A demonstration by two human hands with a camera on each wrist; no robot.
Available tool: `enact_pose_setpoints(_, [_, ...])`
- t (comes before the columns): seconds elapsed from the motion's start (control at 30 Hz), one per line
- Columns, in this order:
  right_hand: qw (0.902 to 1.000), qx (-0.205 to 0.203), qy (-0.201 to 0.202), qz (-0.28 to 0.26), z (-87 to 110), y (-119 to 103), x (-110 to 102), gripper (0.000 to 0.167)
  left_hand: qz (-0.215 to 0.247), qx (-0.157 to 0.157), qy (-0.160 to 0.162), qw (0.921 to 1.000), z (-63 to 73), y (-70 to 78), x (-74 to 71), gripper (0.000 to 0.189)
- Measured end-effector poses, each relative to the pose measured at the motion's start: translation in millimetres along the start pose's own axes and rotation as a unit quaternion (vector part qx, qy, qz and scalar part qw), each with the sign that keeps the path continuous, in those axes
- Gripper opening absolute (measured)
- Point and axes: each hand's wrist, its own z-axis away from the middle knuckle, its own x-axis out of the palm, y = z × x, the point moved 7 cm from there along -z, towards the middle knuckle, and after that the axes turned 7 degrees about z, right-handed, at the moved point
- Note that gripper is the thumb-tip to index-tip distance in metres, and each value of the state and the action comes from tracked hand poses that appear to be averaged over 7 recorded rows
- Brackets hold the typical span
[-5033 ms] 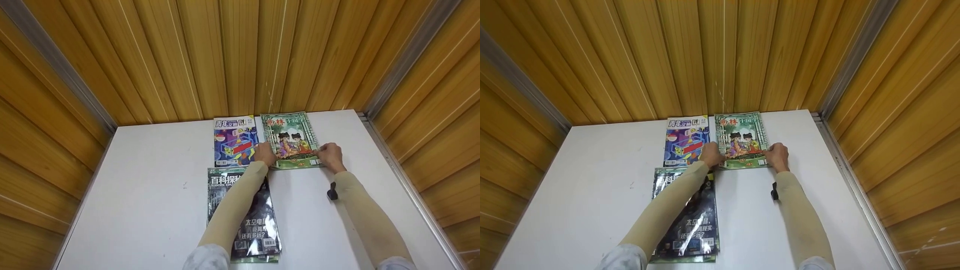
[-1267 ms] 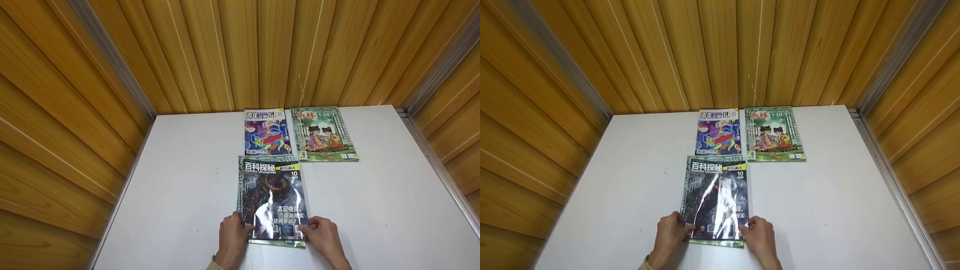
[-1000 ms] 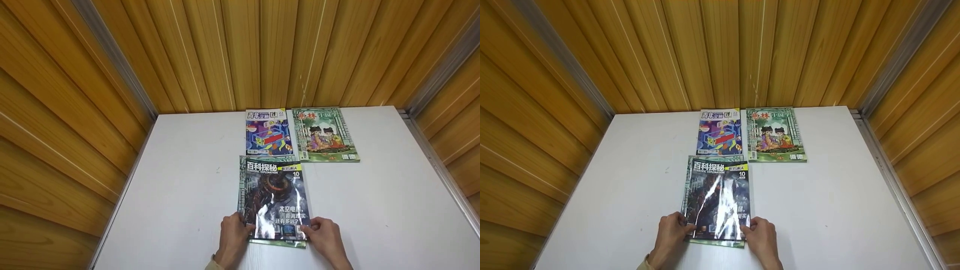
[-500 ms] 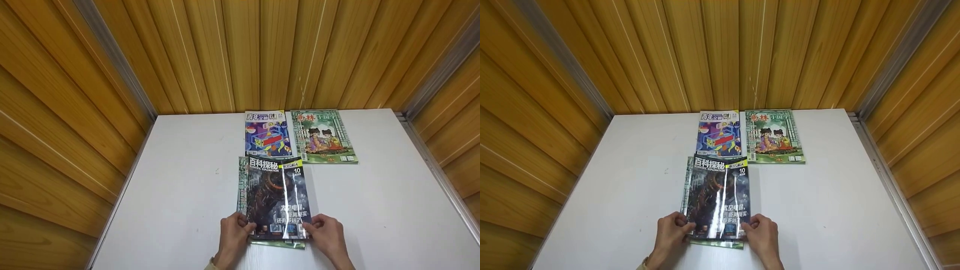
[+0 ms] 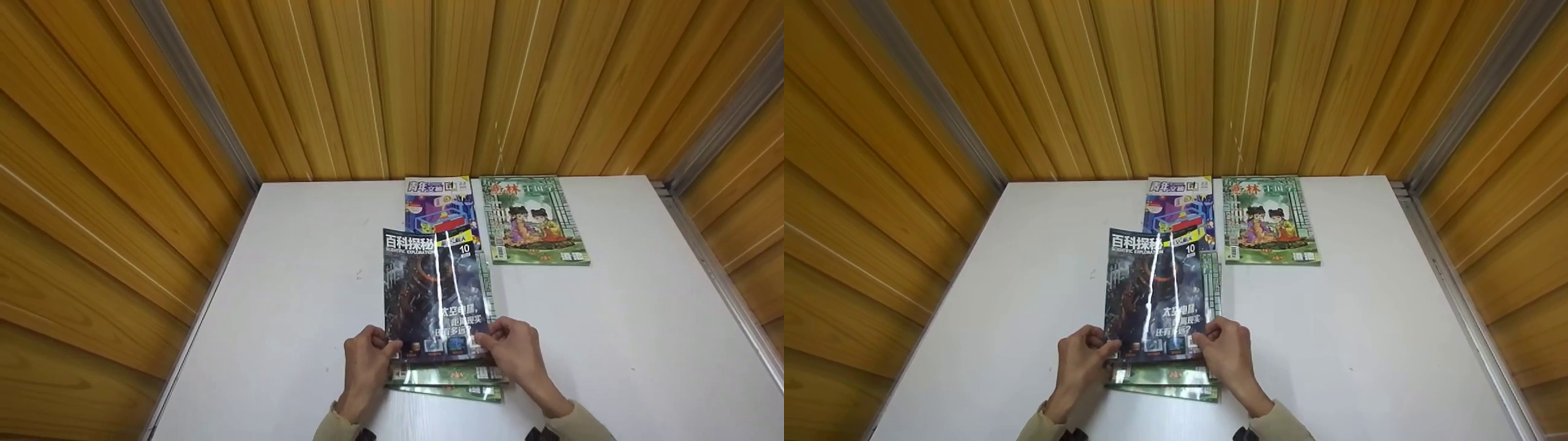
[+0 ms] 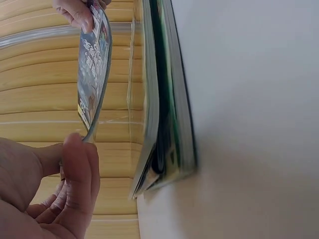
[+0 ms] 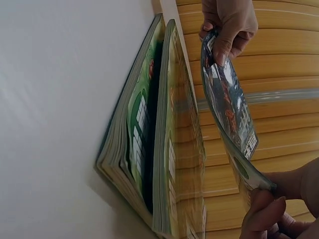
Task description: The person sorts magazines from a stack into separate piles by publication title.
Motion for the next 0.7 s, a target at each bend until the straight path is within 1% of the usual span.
enact_pose_setpoints(0.13, [0.9998, -0.013, -0.004, -0.013, -9.9, -8.2, 9.1, 0.016, 0.004, 0.017, 0.009, 0.9998, -8.5, 0.5, -8.5, 0.024])
enact_pose_setpoints(0.27, [0.9997, -0.008, -0.009, -0.021, -16.8, -13.5, 15.8, 0.016, -0.001, 0.035, 0.017, 0.9993, -16.3, 2.5, -15.9, 0.023])
enact_pose_setpoints(0.4, [0.9996, -0.006, -0.009, -0.025, -25.3, -21.0, 20.0, 0.015, 0.004, 0.047, 0.028, 0.9985, -25.4, 3.1, -22.6, 0.023])
enact_pose_setpoints(0.57, [0.9993, -0.017, -0.007, -0.032, -39.5, -32.9, 25.8, 0.014, 0.012, 0.056, 0.038, 0.9976, -38.5, 2.9, -30.7, 0.024])
enact_pose_setpoints(0.7, [0.9989, -0.029, -0.008, -0.037, -50.3, -41.0, 31.2, 0.013, 0.013, 0.055, 0.042, 0.9975, -48.3, 3.6, -36.6, 0.024])
